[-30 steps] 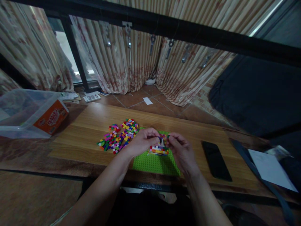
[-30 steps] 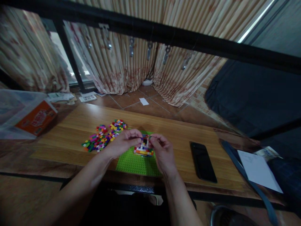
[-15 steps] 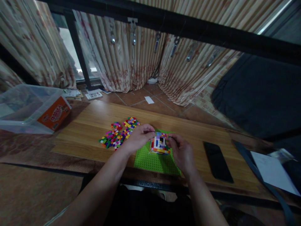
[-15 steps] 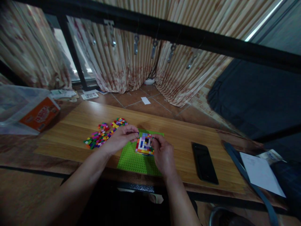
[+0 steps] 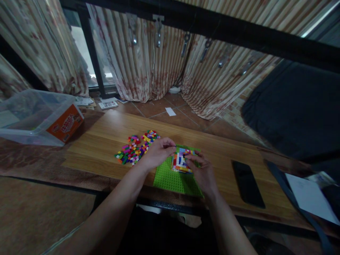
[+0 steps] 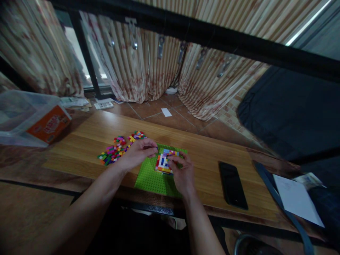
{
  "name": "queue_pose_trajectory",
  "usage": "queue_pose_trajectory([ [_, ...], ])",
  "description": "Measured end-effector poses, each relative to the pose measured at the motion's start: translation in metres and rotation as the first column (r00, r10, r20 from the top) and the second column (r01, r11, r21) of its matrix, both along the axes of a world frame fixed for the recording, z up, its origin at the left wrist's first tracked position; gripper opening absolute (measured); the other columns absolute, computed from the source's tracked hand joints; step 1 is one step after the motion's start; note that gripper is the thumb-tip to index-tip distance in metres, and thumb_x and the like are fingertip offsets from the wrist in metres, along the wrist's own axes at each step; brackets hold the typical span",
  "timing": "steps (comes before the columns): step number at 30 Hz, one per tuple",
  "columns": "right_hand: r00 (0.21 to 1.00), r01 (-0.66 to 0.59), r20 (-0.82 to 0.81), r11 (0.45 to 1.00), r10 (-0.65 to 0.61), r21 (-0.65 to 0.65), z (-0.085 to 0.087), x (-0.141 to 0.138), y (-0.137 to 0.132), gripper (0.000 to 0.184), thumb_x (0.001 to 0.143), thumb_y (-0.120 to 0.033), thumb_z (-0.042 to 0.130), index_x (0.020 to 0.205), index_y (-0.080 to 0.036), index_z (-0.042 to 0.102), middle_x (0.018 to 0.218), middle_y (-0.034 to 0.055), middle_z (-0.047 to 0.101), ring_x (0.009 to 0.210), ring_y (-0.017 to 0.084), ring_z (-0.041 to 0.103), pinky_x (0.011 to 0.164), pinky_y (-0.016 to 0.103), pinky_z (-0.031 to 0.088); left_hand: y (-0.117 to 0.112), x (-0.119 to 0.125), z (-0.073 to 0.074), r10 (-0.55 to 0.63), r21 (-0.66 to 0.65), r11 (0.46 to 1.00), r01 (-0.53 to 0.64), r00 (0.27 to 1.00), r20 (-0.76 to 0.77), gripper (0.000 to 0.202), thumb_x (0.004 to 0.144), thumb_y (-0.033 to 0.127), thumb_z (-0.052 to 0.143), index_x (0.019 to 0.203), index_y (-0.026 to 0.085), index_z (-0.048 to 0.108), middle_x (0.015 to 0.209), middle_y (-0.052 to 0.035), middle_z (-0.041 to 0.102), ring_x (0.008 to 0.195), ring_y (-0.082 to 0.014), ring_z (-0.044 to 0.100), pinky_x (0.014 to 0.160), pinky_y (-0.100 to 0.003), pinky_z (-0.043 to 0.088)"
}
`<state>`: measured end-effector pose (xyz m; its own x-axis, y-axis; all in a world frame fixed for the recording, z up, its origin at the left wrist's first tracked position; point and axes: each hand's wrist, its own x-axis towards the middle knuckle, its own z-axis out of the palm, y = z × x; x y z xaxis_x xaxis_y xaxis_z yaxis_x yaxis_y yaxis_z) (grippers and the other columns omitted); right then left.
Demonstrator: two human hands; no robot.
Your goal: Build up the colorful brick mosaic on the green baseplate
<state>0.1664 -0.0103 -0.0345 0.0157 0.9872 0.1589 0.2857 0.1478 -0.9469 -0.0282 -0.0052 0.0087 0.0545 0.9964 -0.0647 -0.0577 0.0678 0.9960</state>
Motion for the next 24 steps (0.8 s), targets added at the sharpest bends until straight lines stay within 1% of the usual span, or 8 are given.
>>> queue_pose_trajectory([
  [5,0.998,-0.003,-0.07,0.998,-0.002,-0.069,-0.0012,-0.0013,-0.0001,0.016,0.067,-0.039,0.076,0.079,-0.028,0.078,0.115,0.0071,0.063,0.124,0.028,0.048,0.104,0.049,0.039,0.0007,-0.0009,-0.0015,0.014,0.02,1.0,-0.013,1.0,-0.014,0.005,0.072,0.016,0.063,0.075,0.015,0.06,0.063,0.0042,0.058,0.057,-0.0082,0.054,0.057,-0.021,0.041],
  [10,0.987,0.014,-0.158,0.994,-0.032,-0.111,-0.0023,-0.004,0.0023,0.016,0.063,-0.037,0.077,0.077,-0.028,0.078,0.107,0.0067,0.068,0.124,0.028,0.048,0.103,0.05,0.04,0.0019,-0.0013,-0.0037,0.029,0.037,0.999,-0.027,0.999,-0.036,0.005,0.072,0.014,0.063,0.075,0.015,0.059,0.063,0.0043,0.057,0.057,-0.0083,0.054,0.057,-0.022,0.041],
  [15,0.986,0.02,-0.163,0.992,-0.041,-0.126,-0.0034,-0.0054,0.0025,0.017,0.062,-0.037,0.078,0.076,-0.028,0.078,0.102,0.006,0.07,0.124,0.028,0.049,0.104,0.052,0.04,0.0013,-0.0019,-0.0036,0.022,0.048,0.999,-0.02,0.999,-0.048,0.005,0.072,0.015,0.062,0.075,0.016,0.059,0.062,0.0043,0.057,0.057,-0.0084,0.053,0.057,-0.022,0.041],
  [18,0.983,0.021,-0.177,0.99,-0.045,-0.139,-0.0033,-0.0056,0.0013,0.018,0.062,-0.038,0.079,0.077,-0.027,0.077,0.104,0.0061,0.071,0.125,0.029,0.049,0.102,0.051,0.042,0.001,-0.002,-0.0032,0.023,0.051,0.998,-0.019,0.998,-0.063,0.004,0.072,0.015,0.062,0.075,0.016,0.059,0.063,0.0039,0.057,0.057,-0.0087,0.053,0.057,-0.022,0.04],
  [21,0.978,0.028,-0.198,0.988,-0.059,-0.154,-0.0048,-0.0061,0.0002,0.019,0.063,-0.038,0.079,0.078,-0.026,0.077,0.103,0.006,0.072,0.12,0.029,0.054,0.097,0.048,0.046,0.0013,-0.0014,-0.0034,0.023,0.052,0.998,-0.02,0.998,-0.063,0.004,0.072,0.015,0.062,0.075,0.015,0.059,0.063,0.0036,0.057,0.057,-0.0088,0.053,0.057,-0.022,0.04],
  [24,0.973,0.027,-0.222,0.985,-0.066,-0.172,-0.0077,-0.0073,-0.0007,0.022,0.063,-0.039,0.079,0.08,-0.025,0.078,0.099,0.0059,0.074,0.106,0.027,0.062,0.089,0.045,0.05,0.0016,-0.0006,-0.0041,0.017,0.058,0.998,-0.014,0.998,-0.062,0.004,0.072,0.016,0.062,0.075,0.015,0.059,0.062,0.0039,0.057,0.057,-0.0087,0.052,0.058,-0.022,0.04],
])
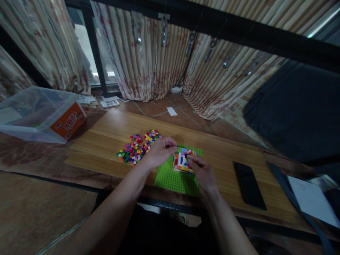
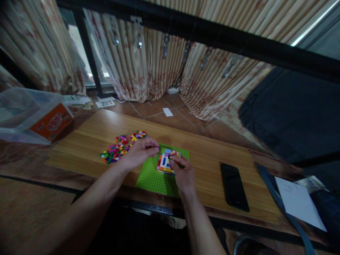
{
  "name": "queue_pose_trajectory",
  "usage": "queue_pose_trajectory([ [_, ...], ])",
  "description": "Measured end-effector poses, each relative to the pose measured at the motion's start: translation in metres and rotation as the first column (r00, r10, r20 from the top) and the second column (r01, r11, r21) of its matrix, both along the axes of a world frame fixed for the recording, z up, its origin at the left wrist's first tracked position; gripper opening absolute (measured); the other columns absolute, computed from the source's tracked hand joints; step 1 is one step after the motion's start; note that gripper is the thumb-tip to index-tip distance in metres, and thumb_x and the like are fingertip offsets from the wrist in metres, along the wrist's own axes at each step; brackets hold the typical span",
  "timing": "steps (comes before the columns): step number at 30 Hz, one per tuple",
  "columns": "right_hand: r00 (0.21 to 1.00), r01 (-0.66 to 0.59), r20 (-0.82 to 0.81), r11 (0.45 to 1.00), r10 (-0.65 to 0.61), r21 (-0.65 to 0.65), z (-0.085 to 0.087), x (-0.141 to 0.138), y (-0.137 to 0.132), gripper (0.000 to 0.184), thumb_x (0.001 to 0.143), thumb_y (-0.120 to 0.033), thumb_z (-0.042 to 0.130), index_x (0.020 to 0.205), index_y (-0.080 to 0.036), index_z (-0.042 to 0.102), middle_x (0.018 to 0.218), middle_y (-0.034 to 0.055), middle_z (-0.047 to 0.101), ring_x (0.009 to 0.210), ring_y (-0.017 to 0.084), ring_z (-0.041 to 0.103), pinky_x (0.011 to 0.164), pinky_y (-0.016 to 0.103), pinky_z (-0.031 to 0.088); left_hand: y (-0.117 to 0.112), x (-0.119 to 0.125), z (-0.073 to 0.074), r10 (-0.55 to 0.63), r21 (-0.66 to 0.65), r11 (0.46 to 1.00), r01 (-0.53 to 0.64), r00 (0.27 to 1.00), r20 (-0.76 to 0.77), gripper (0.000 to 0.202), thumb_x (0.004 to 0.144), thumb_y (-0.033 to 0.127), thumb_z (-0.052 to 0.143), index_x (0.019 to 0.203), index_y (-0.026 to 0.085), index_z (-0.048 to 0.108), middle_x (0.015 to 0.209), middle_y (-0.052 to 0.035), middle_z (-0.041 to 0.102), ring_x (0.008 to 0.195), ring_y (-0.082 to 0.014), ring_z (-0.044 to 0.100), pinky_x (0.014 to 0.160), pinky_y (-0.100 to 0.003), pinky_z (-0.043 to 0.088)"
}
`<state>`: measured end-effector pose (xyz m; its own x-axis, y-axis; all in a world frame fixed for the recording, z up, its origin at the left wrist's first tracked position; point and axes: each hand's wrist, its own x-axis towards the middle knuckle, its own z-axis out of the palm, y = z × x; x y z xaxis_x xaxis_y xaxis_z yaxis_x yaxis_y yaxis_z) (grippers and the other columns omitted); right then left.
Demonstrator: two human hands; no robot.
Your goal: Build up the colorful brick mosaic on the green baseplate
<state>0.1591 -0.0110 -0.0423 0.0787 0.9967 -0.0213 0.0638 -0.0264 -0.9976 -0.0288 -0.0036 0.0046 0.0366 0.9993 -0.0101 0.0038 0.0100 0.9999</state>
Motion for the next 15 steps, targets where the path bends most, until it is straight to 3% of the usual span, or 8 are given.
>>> queue_pose_trajectory([
  [7,0.997,0.032,-0.068,0.998,-0.035,-0.046,-0.002,-0.004,-0.001,0.025,0.06,-0.035,0.08,0.08,-0.022,0.078,0.089,0.0052,0.074,0.089,0.024,0.066,0.08,0.039,0.052,-0.001,0.001,0.0,-0.001,-0.001,1.0,0.001,1.0,-0.003,0.004,0.072,0.015,0.062,0.075,0.015,0.06,0.06,0.0047,0.055,0.056,-0.0082,0.05,0.058,-0.021,0.039],
  [15,0.964,0.117,-0.219,0.981,-0.149,-0.154,0.011,-0.014,-0.002,0.027,0.048,-0.027,0.082,0.073,-0.019,0.074,0.073,0.0012,0.072,0.061,0.015,0.063,0.062,0.03,0.053,-0.003,0.001,0.003,-0.012,-0.012,1.0,0.011,1.0,-0.008,0.003,0.073,0.014,0.061,0.076,0.014,0.06,0.063,0.0041,0.056,0.058,-0.008,0.05,0.057,-0.02,0.038],
])
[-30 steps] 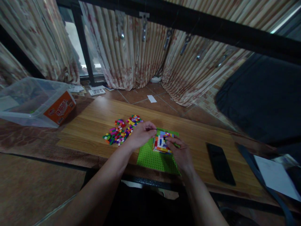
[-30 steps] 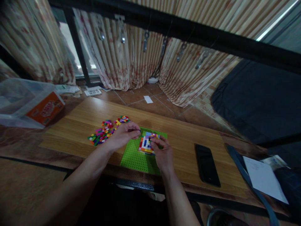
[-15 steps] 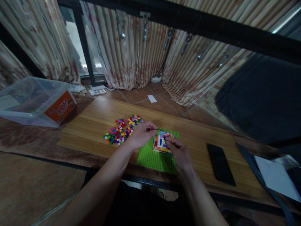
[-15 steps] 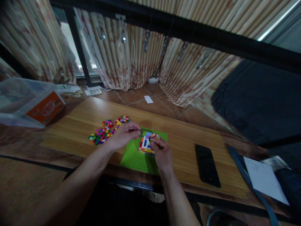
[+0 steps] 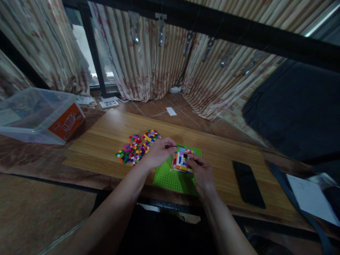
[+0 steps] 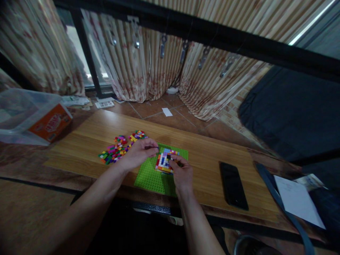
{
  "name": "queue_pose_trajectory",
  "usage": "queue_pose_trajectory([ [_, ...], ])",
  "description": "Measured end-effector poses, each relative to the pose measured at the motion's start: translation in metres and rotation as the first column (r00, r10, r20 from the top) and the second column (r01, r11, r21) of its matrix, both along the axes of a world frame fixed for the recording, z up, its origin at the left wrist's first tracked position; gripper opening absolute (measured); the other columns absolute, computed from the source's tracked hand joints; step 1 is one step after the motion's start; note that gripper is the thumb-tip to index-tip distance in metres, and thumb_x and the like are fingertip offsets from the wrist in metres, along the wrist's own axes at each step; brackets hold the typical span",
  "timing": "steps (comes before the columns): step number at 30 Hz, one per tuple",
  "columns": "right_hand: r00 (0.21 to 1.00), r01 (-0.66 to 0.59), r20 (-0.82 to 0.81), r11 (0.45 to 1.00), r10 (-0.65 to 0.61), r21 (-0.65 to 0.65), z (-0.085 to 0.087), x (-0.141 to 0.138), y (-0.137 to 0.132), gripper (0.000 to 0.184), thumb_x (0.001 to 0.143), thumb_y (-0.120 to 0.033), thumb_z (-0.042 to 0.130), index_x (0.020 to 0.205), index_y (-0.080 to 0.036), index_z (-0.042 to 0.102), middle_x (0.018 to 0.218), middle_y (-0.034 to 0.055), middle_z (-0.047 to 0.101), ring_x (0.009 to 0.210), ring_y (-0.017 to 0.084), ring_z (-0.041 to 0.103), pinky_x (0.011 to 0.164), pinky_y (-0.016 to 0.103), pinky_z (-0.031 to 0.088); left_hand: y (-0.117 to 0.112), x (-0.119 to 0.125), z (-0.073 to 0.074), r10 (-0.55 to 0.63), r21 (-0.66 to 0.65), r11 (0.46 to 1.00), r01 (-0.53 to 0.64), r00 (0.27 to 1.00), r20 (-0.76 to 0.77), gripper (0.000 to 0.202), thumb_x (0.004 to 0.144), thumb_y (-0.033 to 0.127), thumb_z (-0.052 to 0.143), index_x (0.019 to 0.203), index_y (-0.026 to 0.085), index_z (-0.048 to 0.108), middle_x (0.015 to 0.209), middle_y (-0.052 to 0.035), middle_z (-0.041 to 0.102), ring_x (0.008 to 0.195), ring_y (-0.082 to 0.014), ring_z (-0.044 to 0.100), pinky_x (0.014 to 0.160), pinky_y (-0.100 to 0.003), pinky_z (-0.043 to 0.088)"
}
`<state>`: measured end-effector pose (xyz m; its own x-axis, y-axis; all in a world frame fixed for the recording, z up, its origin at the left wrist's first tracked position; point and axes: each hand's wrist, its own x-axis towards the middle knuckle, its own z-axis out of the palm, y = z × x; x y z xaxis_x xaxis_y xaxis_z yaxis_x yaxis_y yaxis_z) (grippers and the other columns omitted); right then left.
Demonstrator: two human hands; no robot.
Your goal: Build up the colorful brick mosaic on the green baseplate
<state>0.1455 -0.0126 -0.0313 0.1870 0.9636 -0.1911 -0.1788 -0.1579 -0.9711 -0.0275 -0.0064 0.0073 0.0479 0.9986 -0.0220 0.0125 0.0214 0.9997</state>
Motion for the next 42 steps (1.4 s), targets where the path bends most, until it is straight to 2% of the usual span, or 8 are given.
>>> queue_pose_trajectory([
  [10,0.999,0.046,0.006,0.999,-0.046,0.003,0.009,-0.009,0.0,0.025,0.047,-0.023,0.076,0.07,-0.018,0.07,0.064,-0.0015,0.07,0.053,0.013,0.06,0.054,0.027,0.051,-0.001,0.0,-0.001,-0.006,0.016,1.0,0.006,1.0,-0.011,0.004,0.072,0.014,0.062,0.075,0.014,0.061,0.065,0.0032,0.058,0.059,-0.0082,0.051,0.057,-0.02,0.039],
  [15,1.0,0.028,-0.002,0.999,-0.028,-0.022,0.012,-0.012,-0.001,0.026,0.048,-0.022,0.074,0.073,-0.018,0.07,0.065,-0.0019,0.07,0.054,0.014,0.061,0.056,0.028,0.051,-0.003,0.002,0.0,-0.039,0.019,0.999,0.039,0.999,-0.025,0.004,0.071,0.013,0.062,0.075,0.014,0.062,0.067,0.0022,0.06,0.061,-0.0086,0.053,0.058,-0.02,0.04],
  [21,0.998,0.037,-0.05,0.998,-0.034,0.049,0.012,0.0,0.001,0.021,0.054,-0.028,0.078,0.071,-0.019,0.071,0.07,-0.0006,0.07,0.061,0.013,0.061,0.062,0.027,0.049,-0.004,0.007,-0.003,-0.122,0.064,0.99,0.126,0.991,-0.06,0.004,0.074,0.013,0.061,0.077,0.015,0.062,0.069,0.0018,0.063,0.063,-0.0101,0.056,0.06,-0.021,0.043],
  [25,0.99,0.099,-0.108,0.992,-0.09,0.082,0.015,0.011,0.006,0.021,0.058,-0.031,0.08,0.072,-0.02,0.07,0.068,-0.0018,0.068,0.062,0.012,0.06,0.063,0.026,0.049,-0.007,0.014,-0.004,-0.157,0.123,0.976,0.179,0.972,-0.173,0.007,0.079,0.014,0.056,0.083,0.016,0.062,0.071,0.0012,0.063,0.065,-0.0112,0.057,0.061,-0.022,0.043],
  [28,0.991,0.101,-0.098,0.989,-0.09,0.107,0.015,0.013,0.007,0.02,0.059,-0.032,0.079,0.072,-0.019,0.07,0.068,-0.0011,0.068,0.064,0.014,0.061,0.065,0.028,0.049,-0.012,0.02,-0.001,-0.119,0.185,0.962,0.199,0.922,-0.369,0.011,0.082,0.014,0.053,0.085,0.017,0.063,0.078,-0.0003,0.065,0.072,-0.0131,0.059,0.067,-0.024,0.045],
  [32,0.994,0.066,-0.091,0.991,-0.056,0.112,0.015,0.011,0.007,0.022,0.06,-0.033,0.077,0.074,-0.019,0.07,0.07,-0.0008,0.069,0.062,0.013,0.06,0.063,0.028,0.048,-0.017,0.026,0.005,-0.028,0.282,0.926,0.25,0.793,-0.609,0.015,0.086,0.015,0.051,0.088,0.02,0.065,0.087,-0.0013,0.065,0.081,-0.0151,0.061,0.075,-0.027,0.047],
  [38,0.995,0.057,-0.084,0.995,-0.051,0.077,0.02,0.011,0.005,0.025,0.057,-0.034,0.078,0.075,-0.019,0.069,0.068,-0.0014,0.069,0.06,0.013,0.059,0.062,0.028,0.047,-0.018,0.035,0.004,0.036,0.325,0.894,0.307,0.675,-0.737,0.015,0.085,0.013,0.051,0.085,0.019,0.064,0.091,-0.0025,0.062,0.085,-0.0161,0.061,0.078,-0.028,0.049],
  [42,0.996,0.045,-0.075,0.997,-0.041,0.056,0.021,0.01,0.004,0.028,0.057,-0.036,0.077,0.076,-0.018,0.068,0.066,-0.001,0.069,0.057,0.014,0.059,0.059,0.028,0.047,-0.018,0.041,0.005,0.078,0.321,0.892,0.317,0.594,-0.801,0.014,0.084,0.011,0.051,0.085,0.018,0.063,0.095,-0.0043,0.063,0.09,-0.018,0.061,0.086,-0.032,0.05],
])
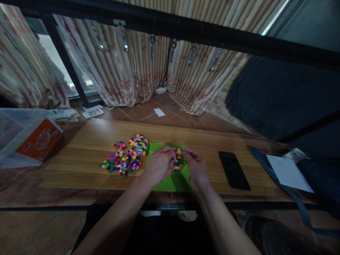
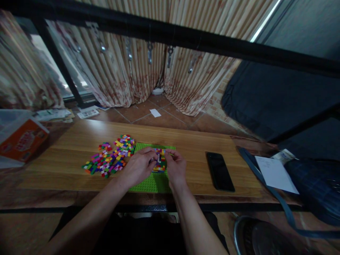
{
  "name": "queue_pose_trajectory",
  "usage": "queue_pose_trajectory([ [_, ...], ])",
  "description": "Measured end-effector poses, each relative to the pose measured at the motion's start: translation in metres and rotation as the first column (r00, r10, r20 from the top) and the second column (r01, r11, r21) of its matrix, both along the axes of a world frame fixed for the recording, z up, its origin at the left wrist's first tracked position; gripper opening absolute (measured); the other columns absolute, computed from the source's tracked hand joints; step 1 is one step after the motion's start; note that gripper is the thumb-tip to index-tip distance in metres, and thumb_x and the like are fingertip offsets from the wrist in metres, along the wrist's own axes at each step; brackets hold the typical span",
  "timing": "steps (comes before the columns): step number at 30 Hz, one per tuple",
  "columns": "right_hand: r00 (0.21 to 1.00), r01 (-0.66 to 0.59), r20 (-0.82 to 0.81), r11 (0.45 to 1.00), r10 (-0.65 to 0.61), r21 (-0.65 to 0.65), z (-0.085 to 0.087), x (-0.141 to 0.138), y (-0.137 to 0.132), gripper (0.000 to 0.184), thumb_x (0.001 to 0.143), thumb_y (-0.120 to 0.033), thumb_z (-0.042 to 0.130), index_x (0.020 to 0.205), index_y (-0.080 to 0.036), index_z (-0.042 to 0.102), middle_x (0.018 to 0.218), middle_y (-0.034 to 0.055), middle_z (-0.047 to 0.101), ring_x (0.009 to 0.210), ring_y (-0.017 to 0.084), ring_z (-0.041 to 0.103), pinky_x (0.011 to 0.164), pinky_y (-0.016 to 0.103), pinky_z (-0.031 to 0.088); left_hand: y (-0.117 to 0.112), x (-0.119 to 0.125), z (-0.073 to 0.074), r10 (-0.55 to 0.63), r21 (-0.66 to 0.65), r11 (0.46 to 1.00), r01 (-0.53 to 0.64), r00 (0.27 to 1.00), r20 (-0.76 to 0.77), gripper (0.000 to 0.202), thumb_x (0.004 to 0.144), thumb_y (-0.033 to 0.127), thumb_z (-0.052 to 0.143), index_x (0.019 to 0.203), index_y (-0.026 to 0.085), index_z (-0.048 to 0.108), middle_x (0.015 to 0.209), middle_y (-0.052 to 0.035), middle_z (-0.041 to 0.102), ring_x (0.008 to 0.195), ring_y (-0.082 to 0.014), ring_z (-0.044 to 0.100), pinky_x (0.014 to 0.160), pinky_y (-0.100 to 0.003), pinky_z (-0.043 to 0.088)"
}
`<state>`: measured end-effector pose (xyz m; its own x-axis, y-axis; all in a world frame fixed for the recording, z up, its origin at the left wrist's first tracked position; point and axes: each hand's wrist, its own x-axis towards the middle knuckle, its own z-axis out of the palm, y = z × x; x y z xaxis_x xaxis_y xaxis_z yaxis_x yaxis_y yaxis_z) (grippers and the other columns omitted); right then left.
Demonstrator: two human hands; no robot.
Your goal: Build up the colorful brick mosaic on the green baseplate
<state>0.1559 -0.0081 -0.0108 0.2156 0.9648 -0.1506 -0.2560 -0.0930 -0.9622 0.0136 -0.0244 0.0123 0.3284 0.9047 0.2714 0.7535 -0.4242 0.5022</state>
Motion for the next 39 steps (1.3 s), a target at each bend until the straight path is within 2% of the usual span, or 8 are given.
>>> queue_pose_trajectory([
  [4,1.0,-0.013,-0.015,1.0,0.013,-0.014,0.001,-0.001,-0.001,0.029,0.056,-0.036,0.077,0.078,-0.018,0.068,0.064,-0.002,0.068,0.054,0.013,0.059,0.056,0.027,0.047,-0.001,0.004,0.001,0.02,0.038,0.999,-0.015,0.991,-0.129,0.014,0.084,0.012,0.051,0.088,0.016,0.063,0.098,-0.0077,0.064,0.093,-0.0216,0.06,0.089,-0.037,0.05],
  [9,0.999,-0.027,-0.022,0.999,0.027,-0.018,0.004,-0.003,-0.002,0.026,0.057,-0.034,0.076,0.076,-0.018,0.068,0.063,-0.0022,0.068,0.052,0.012,0.058,0.054,0.027,0.048,-0.003,0.008,0.002,0.063,0.066,0.997,-0.049,0.974,-0.216,0.015,0.084,0.013,0.05,0.09,0.015,0.063,0.098,-0.0095,0.064,0.094,-0.023,0.06,0.088,-0.038,0.05],
  [14,0.998,-0.019,0.062,0.999,0.017,0.036,0.003,-0.006,-0.003,0.019,0.061,-0.031,0.072,0.075,-0.018,0.071,0.07,0.0006,0.071,0.062,0.014,0.062,0.062,0.027,0.049,-0.004,0.012,0.005,0.09,0.087,0.994,-0.069,0.957,-0.275,0.015,0.084,0.013,0.049,0.09,0.015,0.063,0.097,-0.0099,0.064,0.092,-0.0239,0.061,0.087,-0.038,0.05],
  [19,0.964,-0.042,0.266,0.994,0.014,0.101,-0.004,-0.006,-0.002,0.013,0.066,-0.028,0.066,0.076,-0.021,0.072,0.077,0.0008,0.071,0.072,0.015,0.062,0.073,0.028,0.049,-0.003,0.013,0.006,0.092,0.093,0.993,-0.069,0.958,-0.271,0.016,0.082,0.011,0.05,0.091,0.015,0.063,0.097,-0.0103,0.065,0.092,-0.0248,0.061,0.086,-0.039,0.051],
  [23,0.942,-0.07,0.334,0.991,0.028,0.114,-0.006,-0.005,-0.003,0.011,0.068,-0.027,0.065,0.075,-0.022,0.072,0.079,0.001,0.07,0.077,0.016,0.062,0.08,0.03,0.048,-0.002,0.01,0.006,0.054,0.098,0.995,-0.03,0.968,-0.246,0.018,0.083,0.01,0.049,0.092,0.015,0.064,0.098,-0.0098,0.065,0.093,-0.0233,0.061,0.089,-0.038,0.051],
  [27,0.935,-0.065,0.354,0.991,0.021,0.114,-0.005,-0.004,-0.002,0.01,0.069,-0.026,0.065,0.074,-0.022,0.073,0.082,0.0012,0.071,0.081,0.018,0.062,0.083,0.032,0.048,-0.002,0.006,0.004,0.023,0.134,0.991,0.011,0.969,-0.245,0.02,0.084,0.008,0.049,0.094,0.015,0.065,0.096,-0.0092,0.066,0.094,-0.0234,0.061,0.089,-0.039,0.051],
  [33,0.934,-0.058,0.357,0.993,0.016,0.106,-0.001,-0.006,-0.003,0.01,0.068,-0.025,0.065,0.074,-0.022,0.072,0.081,0.0013,0.071,0.079,0.017,0.063,0.081,0.031,0.048,-0.003,0.005,0.004,0.036,0.15,0.989,0.005,0.963,-0.268,0.02,0.082,0.009,0.051,0.095,0.016,0.065,0.094,-0.0082,0.067,0.089,-0.0233,0.062,0.083,-0.037,0.051],
  [39,0.952,-0.052,0.306,0.995,0.024,0.085,-0.002,-0.004,-0.003,0.012,0.068,-0.027,0.065,0.075,-0.021,0.073,0.079,0.0009,0.072,0.073,0.016,0.064,0.074,0.029,0.049,-0.001,0.002,0.002,0.032,0.146,0.989,0.0,0.976,-0.213,0.018,0.084,0.012,0.052,0.094,0.018,0.067,0.092,-0.0063,0.067,0.09,-0.0221,0.062,0.083,-0.035,0.051],
])
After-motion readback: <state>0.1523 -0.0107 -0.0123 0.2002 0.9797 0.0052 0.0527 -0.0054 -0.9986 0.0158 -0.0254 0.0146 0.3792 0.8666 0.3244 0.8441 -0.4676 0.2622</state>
